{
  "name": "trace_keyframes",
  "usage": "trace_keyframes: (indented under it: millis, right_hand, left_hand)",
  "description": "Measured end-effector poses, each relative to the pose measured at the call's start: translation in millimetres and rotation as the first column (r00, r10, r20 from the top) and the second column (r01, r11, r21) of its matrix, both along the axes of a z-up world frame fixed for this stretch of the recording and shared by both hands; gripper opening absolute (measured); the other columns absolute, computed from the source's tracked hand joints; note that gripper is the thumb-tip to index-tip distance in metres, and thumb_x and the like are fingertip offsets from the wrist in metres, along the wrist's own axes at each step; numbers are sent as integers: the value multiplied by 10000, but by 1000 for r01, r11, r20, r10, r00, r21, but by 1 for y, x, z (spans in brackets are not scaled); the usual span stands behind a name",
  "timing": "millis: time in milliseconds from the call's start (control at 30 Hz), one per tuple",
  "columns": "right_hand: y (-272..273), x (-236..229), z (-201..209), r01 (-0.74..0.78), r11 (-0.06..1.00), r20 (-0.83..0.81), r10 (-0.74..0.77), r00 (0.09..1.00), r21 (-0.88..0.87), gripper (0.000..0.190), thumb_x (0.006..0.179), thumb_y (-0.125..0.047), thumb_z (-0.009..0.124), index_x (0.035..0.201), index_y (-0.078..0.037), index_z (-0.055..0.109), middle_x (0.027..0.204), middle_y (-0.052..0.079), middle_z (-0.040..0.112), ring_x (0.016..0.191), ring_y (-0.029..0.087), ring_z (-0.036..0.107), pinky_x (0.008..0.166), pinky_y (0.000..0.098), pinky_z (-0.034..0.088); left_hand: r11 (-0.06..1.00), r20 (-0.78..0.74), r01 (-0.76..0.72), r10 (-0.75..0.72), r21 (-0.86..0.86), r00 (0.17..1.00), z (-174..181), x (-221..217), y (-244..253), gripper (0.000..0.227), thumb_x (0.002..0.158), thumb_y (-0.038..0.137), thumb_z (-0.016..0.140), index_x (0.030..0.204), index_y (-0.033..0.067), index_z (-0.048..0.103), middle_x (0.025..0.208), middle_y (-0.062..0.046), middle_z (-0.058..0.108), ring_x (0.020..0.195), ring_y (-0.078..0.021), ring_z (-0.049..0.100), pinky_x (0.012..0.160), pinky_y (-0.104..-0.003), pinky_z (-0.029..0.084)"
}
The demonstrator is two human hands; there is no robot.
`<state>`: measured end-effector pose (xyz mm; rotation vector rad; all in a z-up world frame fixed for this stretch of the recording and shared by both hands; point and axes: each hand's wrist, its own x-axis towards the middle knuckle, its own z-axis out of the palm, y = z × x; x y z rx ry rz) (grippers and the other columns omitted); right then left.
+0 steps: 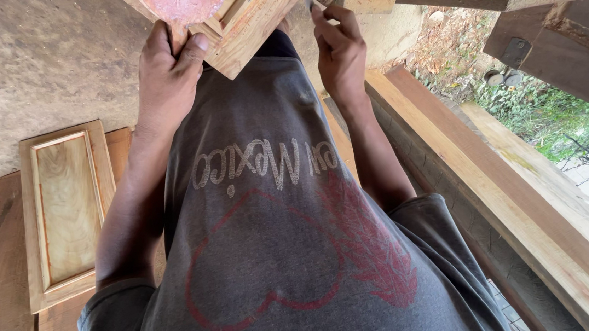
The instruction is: The person applies a pink paste into the grooves of a wooden panel using a small metal spatula. They repeatedly scoop paste from a wooden container and spread it along the recessed edges of the panel.
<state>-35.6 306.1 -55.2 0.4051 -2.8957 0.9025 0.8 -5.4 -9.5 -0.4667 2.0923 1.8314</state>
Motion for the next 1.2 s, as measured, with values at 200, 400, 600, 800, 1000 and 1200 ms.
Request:
trace_keyframes:
  millis: [200,400,600,800,1000,1200]
  right_hand:
    - [2,-3,14,26,998,59,-30,998,65,336,962,113,649,1236,-40,766,1144,79,679,653,108,592,504,260,512]
    - [-8,5,26,-79,997,170,82,982,-26,306,997,105,644,1255,-24,748,1151,104,656,721,124,641,542,247,574]
    - [-10,15,43,-156,987,160,160,974,-40,268,1002,66,640,1230,-37,736,1169,117,649,868,164,708,690,260,654]
    - [0,-14,29,10,999,160,-5,987,-34,283,955,120,623,1152,-3,785,1015,129,730,663,160,668,495,272,553]
    - [7,-2,5,-106,984,107,122,987,-146,288,981,138,600,1171,-9,759,1021,130,721,756,147,681,571,239,593]
    - [18,-20,-2,44,974,105,-20,994,-224,372,876,214,496,1046,21,765,981,152,748,708,165,698,534,251,584]
  left_hand:
    - [1000,-20,-6,6,30,1000,-2,4,-2,243,1138,233,651,1065,38,526,789,-19,583,628,-78,570,520,-249,491]
    - [999,-8,-17,17,35,1000,1,5,-1,222,1140,209,650,1070,33,533,811,-12,599,649,-69,573,542,-253,487]
    - [998,-9,-23,24,52,1000,9,-2,3,226,1137,203,658,1089,11,549,807,-14,594,661,-68,555,561,-252,465]
    - [996,-42,-41,45,76,998,16,-8,5,224,1129,196,669,1106,6,552,828,-7,593,668,-64,542,568,-251,456]
    - [995,7,-72,72,75,997,15,-3,4,222,1121,193,666,1066,20,540,798,7,568,644,-56,526,539,-243,437]
    - [976,-47,-139,149,168,988,8,0,4,118,1084,34,649,1096,12,534,857,33,505,724,-34,425,616,-232,383]
